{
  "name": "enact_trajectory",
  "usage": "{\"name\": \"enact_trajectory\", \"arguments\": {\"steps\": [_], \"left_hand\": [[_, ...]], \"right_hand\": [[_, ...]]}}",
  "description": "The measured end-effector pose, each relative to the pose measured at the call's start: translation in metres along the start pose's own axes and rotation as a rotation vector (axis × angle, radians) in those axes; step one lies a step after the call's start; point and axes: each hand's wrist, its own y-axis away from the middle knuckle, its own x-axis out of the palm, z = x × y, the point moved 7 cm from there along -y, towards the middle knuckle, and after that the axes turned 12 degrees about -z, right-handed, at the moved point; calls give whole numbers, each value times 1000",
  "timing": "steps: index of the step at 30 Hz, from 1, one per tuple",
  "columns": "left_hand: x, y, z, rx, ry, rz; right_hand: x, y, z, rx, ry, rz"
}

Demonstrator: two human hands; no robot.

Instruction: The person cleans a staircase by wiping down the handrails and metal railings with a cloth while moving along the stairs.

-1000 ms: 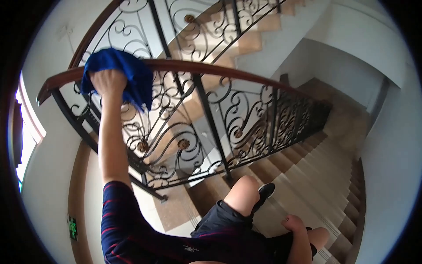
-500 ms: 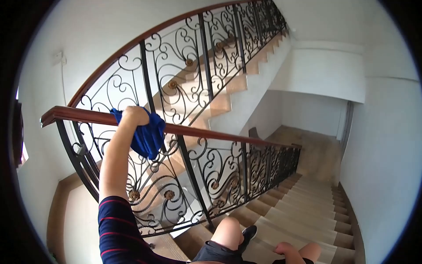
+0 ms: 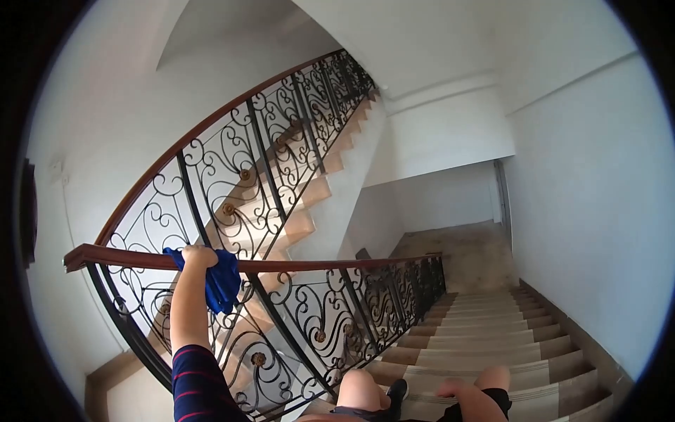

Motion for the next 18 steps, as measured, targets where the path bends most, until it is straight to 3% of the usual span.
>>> {"name": "enact_trajectory", "arguments": {"steps": [5, 18], "left_hand": [[1, 2, 0, 13, -25, -38], [-4, 6, 1, -25, -7, -59]], "right_hand": [[-3, 14, -3, 69, 12, 30], [-27, 74, 30, -77, -233, -35]]}}
